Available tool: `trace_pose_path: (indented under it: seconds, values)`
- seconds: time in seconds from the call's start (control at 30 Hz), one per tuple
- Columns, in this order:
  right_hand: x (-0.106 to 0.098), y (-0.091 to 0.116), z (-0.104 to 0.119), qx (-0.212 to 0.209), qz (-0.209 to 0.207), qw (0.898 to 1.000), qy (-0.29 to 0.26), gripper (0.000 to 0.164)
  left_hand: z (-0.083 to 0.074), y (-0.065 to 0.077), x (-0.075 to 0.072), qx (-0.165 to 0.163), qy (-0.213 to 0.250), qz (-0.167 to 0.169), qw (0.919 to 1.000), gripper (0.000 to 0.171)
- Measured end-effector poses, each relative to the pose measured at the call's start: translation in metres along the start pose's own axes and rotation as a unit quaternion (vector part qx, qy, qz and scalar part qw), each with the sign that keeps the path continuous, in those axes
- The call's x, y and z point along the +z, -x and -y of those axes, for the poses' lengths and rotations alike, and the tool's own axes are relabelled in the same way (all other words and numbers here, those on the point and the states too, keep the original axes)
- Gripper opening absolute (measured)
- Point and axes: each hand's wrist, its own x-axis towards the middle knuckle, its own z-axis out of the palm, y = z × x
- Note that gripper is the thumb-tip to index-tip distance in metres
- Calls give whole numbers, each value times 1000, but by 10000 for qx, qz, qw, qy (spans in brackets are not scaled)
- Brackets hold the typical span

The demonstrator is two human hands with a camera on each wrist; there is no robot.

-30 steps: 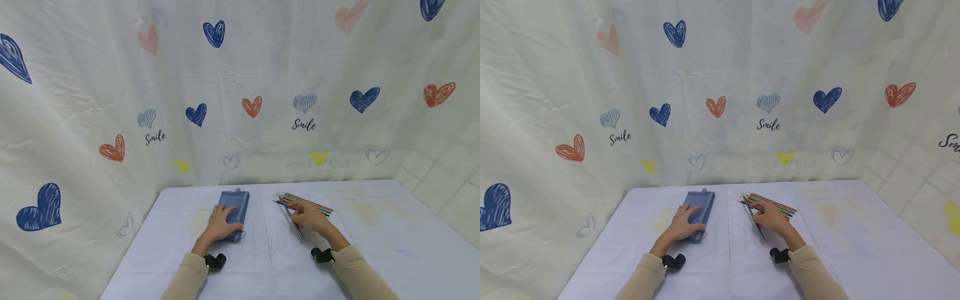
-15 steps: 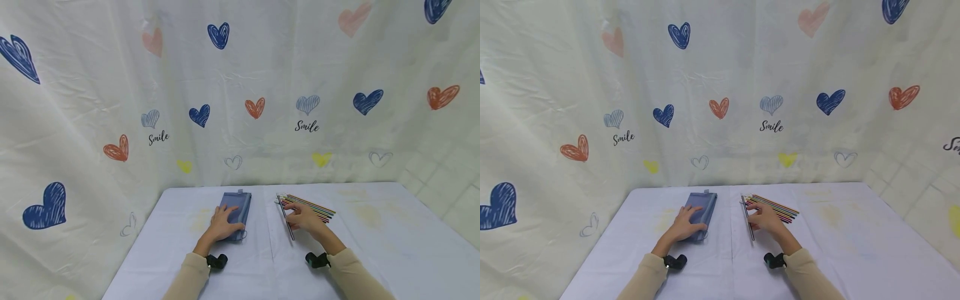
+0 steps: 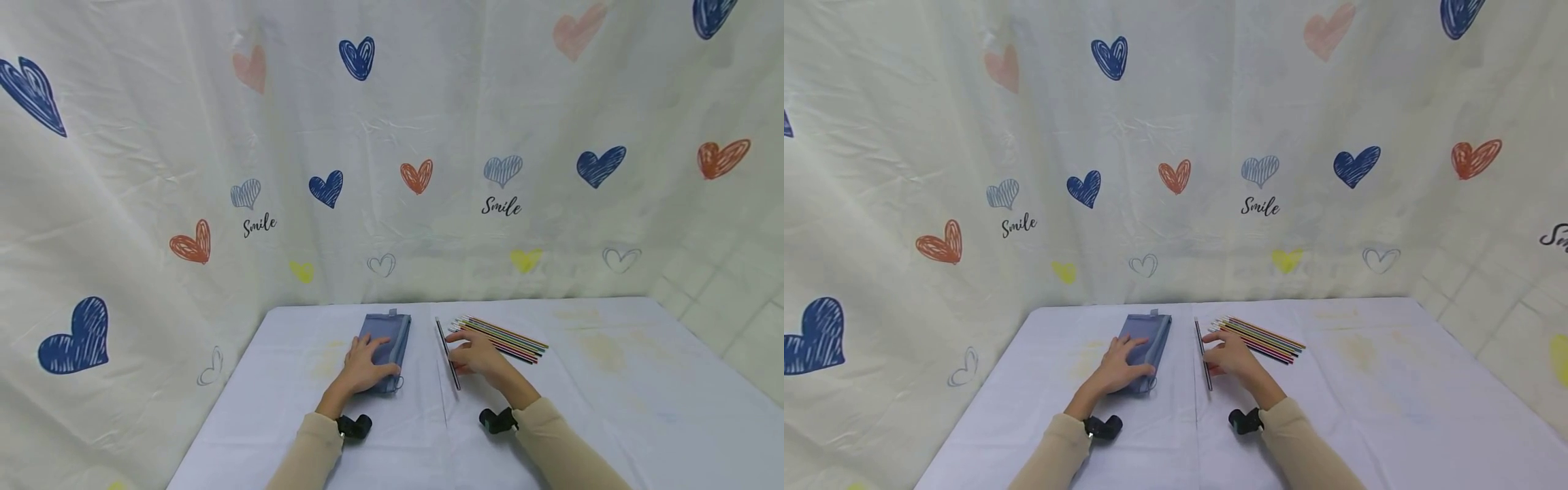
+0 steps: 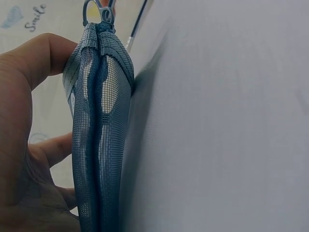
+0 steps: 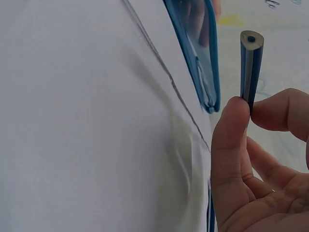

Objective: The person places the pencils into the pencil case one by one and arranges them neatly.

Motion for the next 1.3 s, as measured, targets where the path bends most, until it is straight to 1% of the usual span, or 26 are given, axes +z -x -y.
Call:
trace_pose_path:
  seconds: [0.37,0.53,0.8,1.13,1.3]
  values:
    - [25,-15,2,-129,508,9985,-133,43,2,-1,4,-166,-12,-52,9998,72]
    - [35,-19,4,-94,659,9974,-276,43,5,-1,4,-123,-45,-61,9999,72]
    - [47,-21,15,-116,693,9970,-313,42,7,-4,4,-66,-65,-70,9999,73]
    - [60,-29,19,63,485,9979,-416,42,5,-2,6,-14,62,-216,9997,72]
    - [65,-32,21,112,414,9983,-400,43,6,-4,4,-46,124,-166,9998,72]
